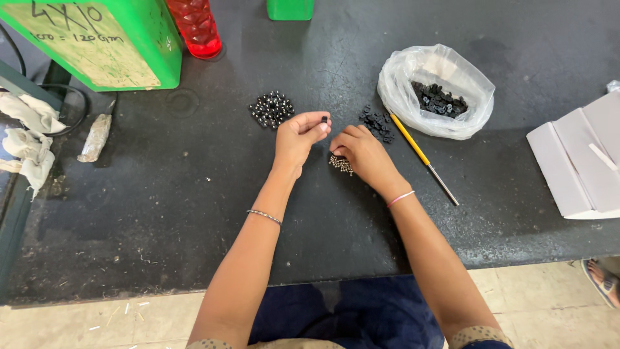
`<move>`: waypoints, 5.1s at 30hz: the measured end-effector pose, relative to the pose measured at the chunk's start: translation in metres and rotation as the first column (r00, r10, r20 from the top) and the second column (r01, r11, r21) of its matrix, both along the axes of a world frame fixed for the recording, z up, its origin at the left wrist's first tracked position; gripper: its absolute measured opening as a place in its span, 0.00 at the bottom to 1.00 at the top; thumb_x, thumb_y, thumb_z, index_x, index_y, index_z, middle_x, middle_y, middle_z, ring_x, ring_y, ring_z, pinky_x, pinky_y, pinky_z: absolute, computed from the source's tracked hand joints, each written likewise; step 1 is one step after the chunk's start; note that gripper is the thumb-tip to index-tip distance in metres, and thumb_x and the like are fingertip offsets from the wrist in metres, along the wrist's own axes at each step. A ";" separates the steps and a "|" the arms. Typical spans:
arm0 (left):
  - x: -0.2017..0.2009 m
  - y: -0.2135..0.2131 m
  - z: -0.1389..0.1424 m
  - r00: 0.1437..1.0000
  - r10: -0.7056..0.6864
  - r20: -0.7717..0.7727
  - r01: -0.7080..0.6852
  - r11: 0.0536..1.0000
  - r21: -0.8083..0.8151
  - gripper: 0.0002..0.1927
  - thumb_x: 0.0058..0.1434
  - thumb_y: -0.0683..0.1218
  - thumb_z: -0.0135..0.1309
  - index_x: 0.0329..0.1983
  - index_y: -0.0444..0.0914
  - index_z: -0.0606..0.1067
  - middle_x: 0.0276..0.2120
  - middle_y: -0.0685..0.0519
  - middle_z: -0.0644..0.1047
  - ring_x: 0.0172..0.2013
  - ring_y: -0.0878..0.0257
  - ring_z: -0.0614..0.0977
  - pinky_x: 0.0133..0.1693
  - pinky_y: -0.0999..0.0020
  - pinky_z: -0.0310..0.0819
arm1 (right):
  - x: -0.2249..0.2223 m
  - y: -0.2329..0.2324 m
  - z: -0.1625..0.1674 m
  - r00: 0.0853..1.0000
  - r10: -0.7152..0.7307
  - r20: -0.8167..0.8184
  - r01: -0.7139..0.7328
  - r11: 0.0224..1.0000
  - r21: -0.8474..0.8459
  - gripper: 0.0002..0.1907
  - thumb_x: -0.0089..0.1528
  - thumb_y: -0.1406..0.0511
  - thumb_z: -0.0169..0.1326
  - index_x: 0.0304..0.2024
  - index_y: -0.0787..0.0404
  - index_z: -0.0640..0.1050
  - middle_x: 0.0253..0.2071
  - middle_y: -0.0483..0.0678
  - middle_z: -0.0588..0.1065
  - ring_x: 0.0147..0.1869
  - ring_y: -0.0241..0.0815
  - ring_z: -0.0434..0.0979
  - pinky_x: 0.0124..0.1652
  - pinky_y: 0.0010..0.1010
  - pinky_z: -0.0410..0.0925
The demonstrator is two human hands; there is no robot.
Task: The person sits at a workbench and assembles small hardware, picking black screw-like parts and small metal nuts and threading a nut onto each screw by hand. They occasionally use a yellow-handled tool to help turn or hold a part, placing finished assemblies in a pile on the bench.
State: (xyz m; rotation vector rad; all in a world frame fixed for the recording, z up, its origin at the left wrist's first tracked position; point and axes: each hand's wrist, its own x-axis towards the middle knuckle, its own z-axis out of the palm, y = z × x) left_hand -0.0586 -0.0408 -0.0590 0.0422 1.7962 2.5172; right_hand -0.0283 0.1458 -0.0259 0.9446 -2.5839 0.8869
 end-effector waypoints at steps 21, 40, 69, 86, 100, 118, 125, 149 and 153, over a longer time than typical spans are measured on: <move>-0.042 0.020 -0.018 0.999 -0.005 -0.048 -0.010 0.955 -0.297 0.07 0.56 0.37 0.64 0.38 0.33 0.80 0.31 0.51 0.84 0.32 0.69 0.84 0.36 0.75 0.81 | -0.048 0.003 -0.015 0.954 -0.275 0.118 0.297 0.916 -0.270 0.07 0.63 0.66 0.62 0.40 0.64 0.79 0.36 0.50 0.78 0.38 0.44 0.77 0.38 0.34 0.69; -0.040 -0.021 0.028 0.977 -0.039 -0.209 -0.044 0.924 -0.381 0.06 0.57 0.37 0.63 0.38 0.33 0.80 0.33 0.50 0.84 0.33 0.67 0.85 0.38 0.72 0.81 | -0.047 -0.031 0.029 0.894 -0.092 0.438 0.329 0.800 -0.502 0.08 0.64 0.70 0.61 0.46 0.64 0.81 0.38 0.44 0.81 0.42 0.28 0.77 0.42 0.22 0.70; 0.012 -0.016 0.083 0.884 0.055 -0.464 -0.353 0.729 -0.587 0.08 0.62 0.40 0.61 0.44 0.38 0.80 0.36 0.51 0.82 0.33 0.63 0.85 0.36 0.69 0.78 | -0.020 0.005 0.051 0.855 -0.500 -0.142 0.494 0.866 -0.072 0.05 0.60 0.69 0.63 0.39 0.56 0.84 0.39 0.48 0.75 0.47 0.52 0.72 0.47 0.41 0.67; -0.015 -0.021 0.054 1.000 0.013 0.003 -0.012 0.996 -0.089 0.12 0.59 0.36 0.62 0.46 0.30 0.79 0.38 0.48 0.83 0.37 0.64 0.85 0.43 0.70 0.83 | 0.012 -0.017 0.086 0.988 -0.067 0.139 0.085 0.988 -0.132 0.12 0.57 0.62 0.67 0.41 0.59 0.83 0.43 0.47 0.80 0.46 0.49 0.78 0.46 0.37 0.70; -0.008 -0.015 0.050 0.999 0.047 -0.018 -0.049 0.982 -0.181 0.10 0.60 0.35 0.61 0.45 0.32 0.80 0.36 0.50 0.83 0.37 0.65 0.84 0.40 0.72 0.82 | 0.006 0.003 0.072 0.986 -0.139 0.095 0.137 0.990 0.020 0.06 0.59 0.69 0.61 0.39 0.59 0.83 0.38 0.49 0.78 0.42 0.51 0.79 0.42 0.39 0.71; 0.023 0.030 0.055 0.990 -0.101 -0.103 0.043 0.890 -0.453 0.08 0.60 0.36 0.59 0.43 0.34 0.80 0.35 0.50 0.85 0.35 0.66 0.87 0.39 0.72 0.83 | -0.009 0.020 0.051 0.892 -0.219 0.395 0.393 0.808 -0.438 0.07 0.63 0.71 0.58 0.43 0.67 0.78 0.36 0.45 0.79 0.39 0.31 0.78 0.41 0.24 0.72; 0.014 0.026 0.047 0.999 -0.022 -0.027 0.015 0.972 -0.234 0.11 0.62 0.34 0.56 0.48 0.30 0.79 0.37 0.49 0.84 0.37 0.65 0.87 0.41 0.71 0.85 | -0.015 0.017 0.044 0.851 -0.042 0.524 0.374 0.750 -0.546 0.08 0.66 0.71 0.56 0.48 0.67 0.80 0.39 0.46 0.82 0.41 0.31 0.81 0.44 0.23 0.75; 0.023 0.018 0.081 0.986 0.043 -0.161 -0.102 0.920 -0.379 0.06 0.60 0.36 0.61 0.41 0.31 0.81 0.31 0.51 0.84 0.33 0.68 0.86 0.38 0.73 0.82 | -0.009 0.007 0.045 0.855 -0.052 0.516 0.377 0.745 -0.550 0.08 0.60 0.71 0.64 0.41 0.66 0.81 0.36 0.43 0.80 0.39 0.29 0.79 0.39 0.22 0.73; 0.024 0.017 0.083 0.981 0.028 -0.191 -0.109 0.897 -0.429 0.06 0.60 0.36 0.60 0.40 0.33 0.82 0.29 0.52 0.84 0.32 0.68 0.85 0.38 0.73 0.81 | -0.011 0.010 0.039 0.841 0.089 0.534 0.339 0.682 -0.648 0.11 0.59 0.72 0.63 0.45 0.65 0.80 0.39 0.43 0.81 0.42 0.30 0.81 0.43 0.22 0.74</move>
